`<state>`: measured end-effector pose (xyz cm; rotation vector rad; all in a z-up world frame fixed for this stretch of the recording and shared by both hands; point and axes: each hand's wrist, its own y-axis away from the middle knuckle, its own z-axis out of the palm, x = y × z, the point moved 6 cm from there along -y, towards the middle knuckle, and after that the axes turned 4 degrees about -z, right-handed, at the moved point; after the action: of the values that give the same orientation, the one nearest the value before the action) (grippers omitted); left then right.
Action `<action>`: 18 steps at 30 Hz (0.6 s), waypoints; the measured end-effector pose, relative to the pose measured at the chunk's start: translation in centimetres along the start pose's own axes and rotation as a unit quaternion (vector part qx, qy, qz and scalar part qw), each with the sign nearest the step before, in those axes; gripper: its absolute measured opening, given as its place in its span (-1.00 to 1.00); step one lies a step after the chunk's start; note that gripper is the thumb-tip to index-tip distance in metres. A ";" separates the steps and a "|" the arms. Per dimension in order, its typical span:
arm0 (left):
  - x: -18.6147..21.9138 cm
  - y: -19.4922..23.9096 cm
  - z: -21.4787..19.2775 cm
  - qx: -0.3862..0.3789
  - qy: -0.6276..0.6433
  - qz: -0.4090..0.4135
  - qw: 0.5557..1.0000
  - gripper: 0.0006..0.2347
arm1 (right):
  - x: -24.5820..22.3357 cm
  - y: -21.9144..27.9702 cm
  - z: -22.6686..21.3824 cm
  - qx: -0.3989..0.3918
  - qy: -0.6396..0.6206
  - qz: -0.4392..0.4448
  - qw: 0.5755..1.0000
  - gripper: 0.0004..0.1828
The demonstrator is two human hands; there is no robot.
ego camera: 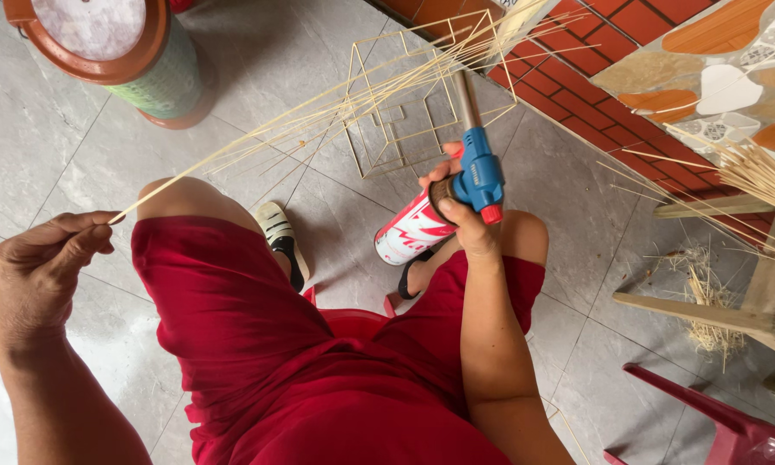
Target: The person ignites a blowtorch and uses it to heat thin wooden sticks. They hold the sticks in one hand and the torch in the other, applying the flame to the sticks while seated on a stool.
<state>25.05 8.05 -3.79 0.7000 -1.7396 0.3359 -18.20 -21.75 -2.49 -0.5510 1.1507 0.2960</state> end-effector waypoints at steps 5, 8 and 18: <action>-0.1 -0.1 0.2 -0.010 0.011 0.008 1.000 -0.92 | -0.4 -0.1 -0.5 0.004 -0.003 -0.004 1.000 -0.24; -0.1 -0.2 0.4 -0.009 -0.002 0.006 1.000 -0.91 | 0.2 0.7 1.1 -0.065 0.018 0.010 0.998 -0.23; -0.2 0.1 0.2 -0.006 0.023 -0.007 1.000 -0.91 | -0.6 -0.2 -0.5 0.008 0.023 -0.018 1.000 -0.22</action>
<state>24.81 8.05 -3.99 0.6910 -1.6910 0.3299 -18.76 -22.17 -2.07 -0.5664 1.1845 0.2440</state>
